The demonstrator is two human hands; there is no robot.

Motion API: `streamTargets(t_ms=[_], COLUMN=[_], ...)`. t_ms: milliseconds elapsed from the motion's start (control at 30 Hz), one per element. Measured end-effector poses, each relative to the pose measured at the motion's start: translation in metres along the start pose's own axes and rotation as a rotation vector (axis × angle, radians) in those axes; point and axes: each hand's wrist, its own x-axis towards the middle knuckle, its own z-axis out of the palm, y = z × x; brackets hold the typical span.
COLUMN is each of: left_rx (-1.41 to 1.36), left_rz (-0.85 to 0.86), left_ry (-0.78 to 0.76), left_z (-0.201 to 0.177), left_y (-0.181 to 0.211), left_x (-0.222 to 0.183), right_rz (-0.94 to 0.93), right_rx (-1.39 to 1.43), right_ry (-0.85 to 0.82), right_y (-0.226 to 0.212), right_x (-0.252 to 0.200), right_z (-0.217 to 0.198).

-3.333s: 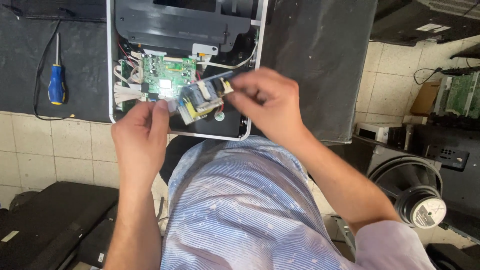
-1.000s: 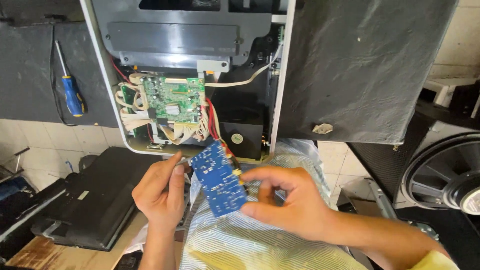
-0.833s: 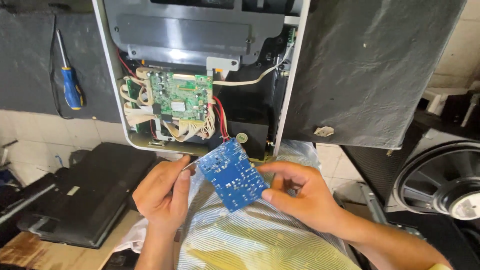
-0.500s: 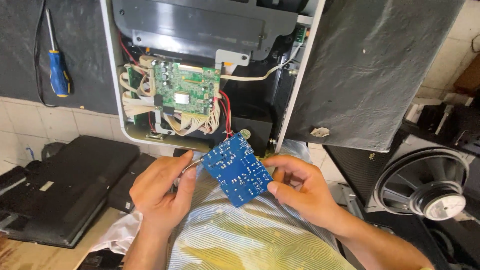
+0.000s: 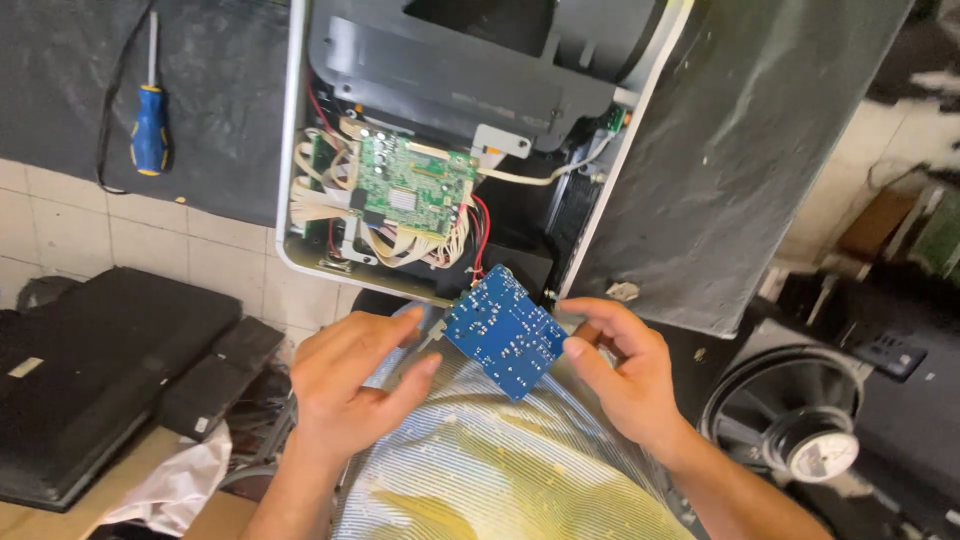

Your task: Removing a power supply board from a projector and testing it with a multimeter.

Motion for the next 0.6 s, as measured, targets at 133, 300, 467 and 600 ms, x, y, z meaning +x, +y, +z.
streamTargets(t_ms=[133,300,467,600], left_rx=[-0.003,0.037,0.095,-0.002], left_rz=[0.015,-0.063,-0.111,-0.077], left_ry=[0.033,0.288,0.464,0.571], left_z=[-0.002,-0.013,-0.049,-0.093], left_y=[0.004,0.001,-0.011,-0.037], left_x=[-0.008,-0.023,-0.049,-0.075], right_rz=[-0.025,-0.089,-0.253,-0.476], right_rx=[-0.022,-0.075,-0.174,-0.165], right_ry=[0.038,0.261,0.449,0.173], right_y=[0.008,-0.011,-0.048,-0.002], right_x=[-0.002,0.018,0.026,0.04], right_z=[-0.019,-0.035,-0.015,-0.025])
